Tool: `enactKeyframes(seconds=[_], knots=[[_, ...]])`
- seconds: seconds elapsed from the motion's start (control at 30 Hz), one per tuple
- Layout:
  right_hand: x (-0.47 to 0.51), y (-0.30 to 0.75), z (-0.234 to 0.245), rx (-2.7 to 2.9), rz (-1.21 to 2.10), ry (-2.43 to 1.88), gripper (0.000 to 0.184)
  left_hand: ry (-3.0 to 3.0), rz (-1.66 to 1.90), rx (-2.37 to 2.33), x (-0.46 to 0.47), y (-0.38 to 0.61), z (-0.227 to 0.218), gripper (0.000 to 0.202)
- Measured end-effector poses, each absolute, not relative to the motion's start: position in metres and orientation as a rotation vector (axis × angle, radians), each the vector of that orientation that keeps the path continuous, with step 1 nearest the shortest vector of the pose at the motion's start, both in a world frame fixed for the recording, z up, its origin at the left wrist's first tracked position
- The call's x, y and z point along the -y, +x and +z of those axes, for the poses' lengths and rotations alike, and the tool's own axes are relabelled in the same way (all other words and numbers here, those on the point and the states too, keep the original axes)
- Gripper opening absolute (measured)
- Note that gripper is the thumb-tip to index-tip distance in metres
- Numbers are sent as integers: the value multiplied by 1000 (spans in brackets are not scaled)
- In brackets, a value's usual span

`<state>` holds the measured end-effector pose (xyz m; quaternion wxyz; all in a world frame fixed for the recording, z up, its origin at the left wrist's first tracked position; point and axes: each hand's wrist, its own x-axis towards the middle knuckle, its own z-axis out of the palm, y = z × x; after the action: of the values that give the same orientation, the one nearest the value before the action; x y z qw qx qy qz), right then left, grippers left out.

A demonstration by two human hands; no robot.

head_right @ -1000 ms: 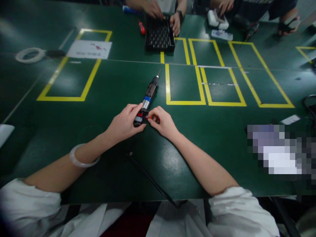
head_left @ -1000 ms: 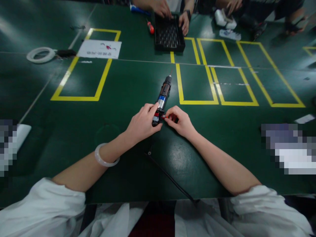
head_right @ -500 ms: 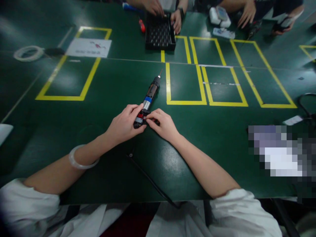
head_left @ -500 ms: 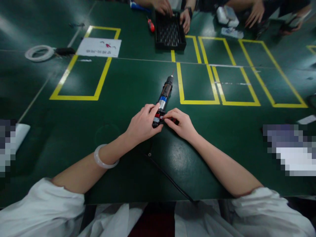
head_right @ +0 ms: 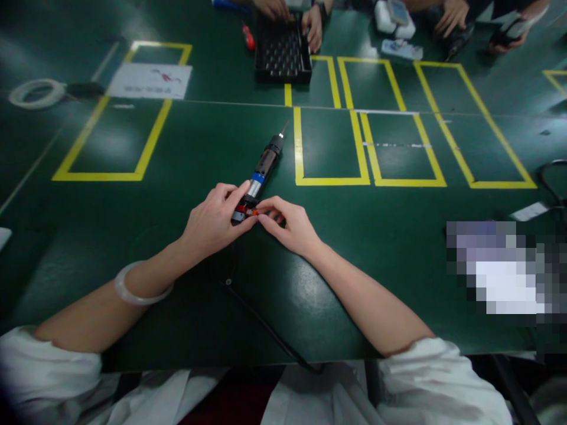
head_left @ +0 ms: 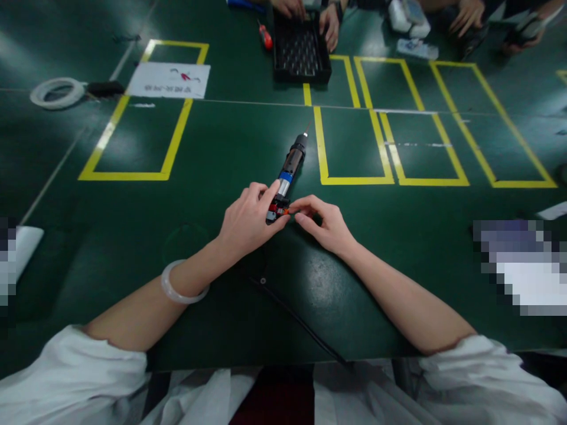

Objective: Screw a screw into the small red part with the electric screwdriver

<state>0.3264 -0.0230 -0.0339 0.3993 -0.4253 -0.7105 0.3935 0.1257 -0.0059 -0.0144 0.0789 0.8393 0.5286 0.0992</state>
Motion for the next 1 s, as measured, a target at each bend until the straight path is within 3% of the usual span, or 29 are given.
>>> enactKeyframes(seconds=[0.37, 1.0], knots=[[19, 328, -41, 1757, 1020, -1067, 16, 2602, 107, -1625, -9, 94, -9, 73], [18, 329, -41, 1827, 1006, -1126, 12, 1918, 55, -2564, -107, -118, -19, 77]])
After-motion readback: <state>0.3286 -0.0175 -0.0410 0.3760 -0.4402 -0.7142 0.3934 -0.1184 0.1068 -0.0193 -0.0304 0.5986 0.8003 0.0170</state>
